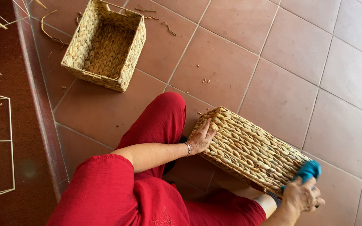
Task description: The person sits on a tiled floor and wipes a rectangular woven basket with a blue cloth. They rotate the basket to clean the interior, exterior, and bottom surfaces, then set it aside and repeat the process on a second basket.
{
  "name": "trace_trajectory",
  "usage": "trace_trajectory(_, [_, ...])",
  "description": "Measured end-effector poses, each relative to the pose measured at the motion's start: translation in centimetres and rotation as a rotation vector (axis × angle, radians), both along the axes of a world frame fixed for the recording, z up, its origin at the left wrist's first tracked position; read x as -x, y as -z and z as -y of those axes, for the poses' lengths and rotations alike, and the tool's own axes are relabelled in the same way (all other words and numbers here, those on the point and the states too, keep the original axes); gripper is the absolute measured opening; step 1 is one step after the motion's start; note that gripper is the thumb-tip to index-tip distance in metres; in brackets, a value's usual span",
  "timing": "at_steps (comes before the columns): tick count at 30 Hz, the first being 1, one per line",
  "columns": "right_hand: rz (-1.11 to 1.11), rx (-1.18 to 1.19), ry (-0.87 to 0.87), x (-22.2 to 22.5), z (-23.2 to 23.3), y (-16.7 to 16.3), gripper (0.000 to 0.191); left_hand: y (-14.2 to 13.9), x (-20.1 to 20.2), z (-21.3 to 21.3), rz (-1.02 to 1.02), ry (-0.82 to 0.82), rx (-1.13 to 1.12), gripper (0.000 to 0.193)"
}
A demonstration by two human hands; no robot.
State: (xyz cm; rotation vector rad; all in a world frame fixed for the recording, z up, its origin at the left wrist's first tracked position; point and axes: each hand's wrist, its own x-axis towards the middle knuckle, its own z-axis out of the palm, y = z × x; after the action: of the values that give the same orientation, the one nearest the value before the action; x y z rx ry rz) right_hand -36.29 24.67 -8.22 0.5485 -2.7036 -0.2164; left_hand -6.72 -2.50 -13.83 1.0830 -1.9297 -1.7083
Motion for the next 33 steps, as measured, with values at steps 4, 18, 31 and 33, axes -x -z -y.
trace_trajectory(4, [-0.050, -0.005, -0.053, -1.7, 2.3, 0.3, 0.050, -0.1, 0.0, -0.3, 0.041, 0.053, 0.016, 0.077])
trace_trajectory(18, [0.087, 0.273, -0.610, -16.0, 6.7, -1.6, 0.049, 1.6, -3.2, -4.6, -0.315, 0.004, -0.078, 0.058])
trace_trajectory(31, [0.149, 0.304, -0.217, -15.2, 5.9, -2.7, 0.062, 2.8, -3.6, -4.9, -0.346, 0.000, -0.078, 0.058])
trace_trajectory(33, [0.263, 0.206, -0.422, -22.0, 8.6, -3.2, 0.053, 3.0, -3.8, -4.7, -0.321, 0.001, -0.090, 0.059])
